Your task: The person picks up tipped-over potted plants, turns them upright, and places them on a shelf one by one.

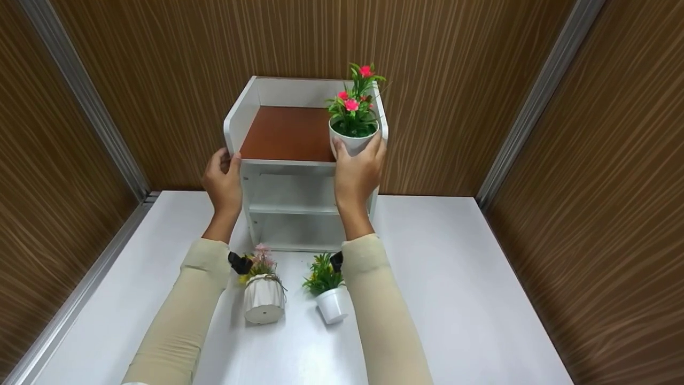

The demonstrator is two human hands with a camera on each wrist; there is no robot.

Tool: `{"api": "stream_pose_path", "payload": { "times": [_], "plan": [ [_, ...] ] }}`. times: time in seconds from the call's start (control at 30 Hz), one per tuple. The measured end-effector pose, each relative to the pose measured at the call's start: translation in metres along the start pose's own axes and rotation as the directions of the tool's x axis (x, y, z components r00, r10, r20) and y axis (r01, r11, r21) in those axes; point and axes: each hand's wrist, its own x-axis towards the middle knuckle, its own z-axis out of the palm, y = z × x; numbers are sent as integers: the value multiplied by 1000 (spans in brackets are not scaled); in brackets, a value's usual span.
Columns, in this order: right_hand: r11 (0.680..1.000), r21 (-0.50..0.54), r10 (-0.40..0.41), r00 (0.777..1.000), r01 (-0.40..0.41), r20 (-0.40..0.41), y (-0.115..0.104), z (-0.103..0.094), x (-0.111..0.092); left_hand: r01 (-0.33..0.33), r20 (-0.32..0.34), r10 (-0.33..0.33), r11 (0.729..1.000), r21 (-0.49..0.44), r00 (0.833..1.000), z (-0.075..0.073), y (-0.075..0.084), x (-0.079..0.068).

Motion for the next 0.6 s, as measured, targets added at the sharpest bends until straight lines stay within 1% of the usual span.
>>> {"api": "stream_pose_path", "payload": {
  "times": [0.2,0.33,0.6],
  "plan": [
    [1000,-10,-12,1000,12,-16,2,3,2,-6,22,6,1000,-1,1000,-1,-1,-1],
    [1000,-11,-16,1000,15,-18,2,7,4,-10,18,10,1000,-3,1000,-2,-2,-1],
    [998,-51,-33,999,31,-35,3,11,8,-1,8,2,1000,-15,1000,0,-2,0]
  ]
}}
